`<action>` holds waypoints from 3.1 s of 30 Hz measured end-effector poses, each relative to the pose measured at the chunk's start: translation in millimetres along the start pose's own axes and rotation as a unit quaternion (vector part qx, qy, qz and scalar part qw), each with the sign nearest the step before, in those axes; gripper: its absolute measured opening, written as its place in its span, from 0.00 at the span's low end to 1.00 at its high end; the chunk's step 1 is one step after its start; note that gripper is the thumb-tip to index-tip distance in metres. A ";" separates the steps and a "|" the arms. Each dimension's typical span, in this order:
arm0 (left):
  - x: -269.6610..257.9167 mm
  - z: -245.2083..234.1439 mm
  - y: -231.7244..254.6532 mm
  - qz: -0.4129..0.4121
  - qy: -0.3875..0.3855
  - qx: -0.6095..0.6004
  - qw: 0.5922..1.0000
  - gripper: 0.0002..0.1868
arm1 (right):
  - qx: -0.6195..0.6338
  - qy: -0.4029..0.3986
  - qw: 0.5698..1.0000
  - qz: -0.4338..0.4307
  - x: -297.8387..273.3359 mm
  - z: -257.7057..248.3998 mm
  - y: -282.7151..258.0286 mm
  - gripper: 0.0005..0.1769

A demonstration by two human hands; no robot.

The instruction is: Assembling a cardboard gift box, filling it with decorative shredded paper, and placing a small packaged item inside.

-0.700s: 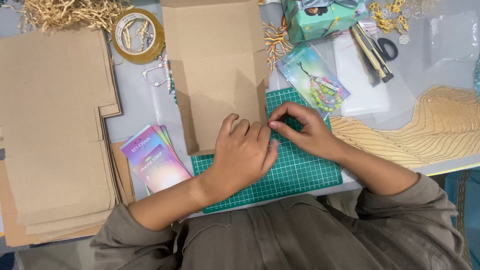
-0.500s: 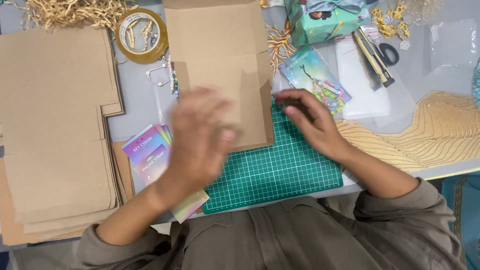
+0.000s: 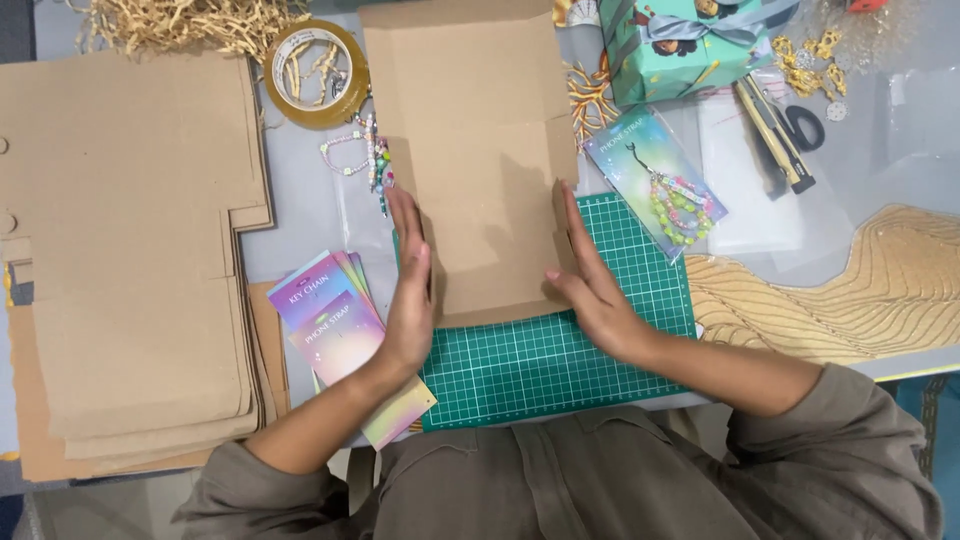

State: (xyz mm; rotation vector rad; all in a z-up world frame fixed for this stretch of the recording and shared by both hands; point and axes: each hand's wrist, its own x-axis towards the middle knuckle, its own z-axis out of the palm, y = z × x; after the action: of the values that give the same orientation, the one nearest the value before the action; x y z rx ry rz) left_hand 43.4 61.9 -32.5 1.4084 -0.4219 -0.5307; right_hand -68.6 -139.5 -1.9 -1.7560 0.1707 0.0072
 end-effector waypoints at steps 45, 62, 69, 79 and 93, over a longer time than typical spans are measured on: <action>38.0 -59.5 -22.6 -0.028 0.137 -0.068 0.988 0.34 | 0.107 0.171 0.979 -0.020 78.7 -66.5 81.0 0.29; 26.2 -59.8 -4.3 -0.059 -0.031 0.008 0.998 0.29 | 0.196 0.204 0.958 0.050 69.0 -75.0 95.3 0.19; 31.6 -53.5 -12.2 -0.065 0.003 0.035 0.997 0.32 | 0.187 0.169 0.967 0.028 64.8 -63.3 66.6 0.18; 34.8 -50.0 -21.0 -0.064 0.030 0.043 0.997 0.29 | 0.134 0.114 0.984 -0.010 65.7 -60.9 56.4 0.24; 36.3 -59.3 -18.3 -0.078 -0.010 0.040 0.996 0.37 | 0.162 0.071 0.984 0.013 66.8 -68.5 67.7 0.36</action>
State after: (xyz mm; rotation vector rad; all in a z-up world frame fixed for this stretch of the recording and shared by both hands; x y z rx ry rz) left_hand 105.2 87.3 -59.2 1.5214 -0.3542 -0.6625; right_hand -16.7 -226.0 -61.5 -1.4291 0.2835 -0.1206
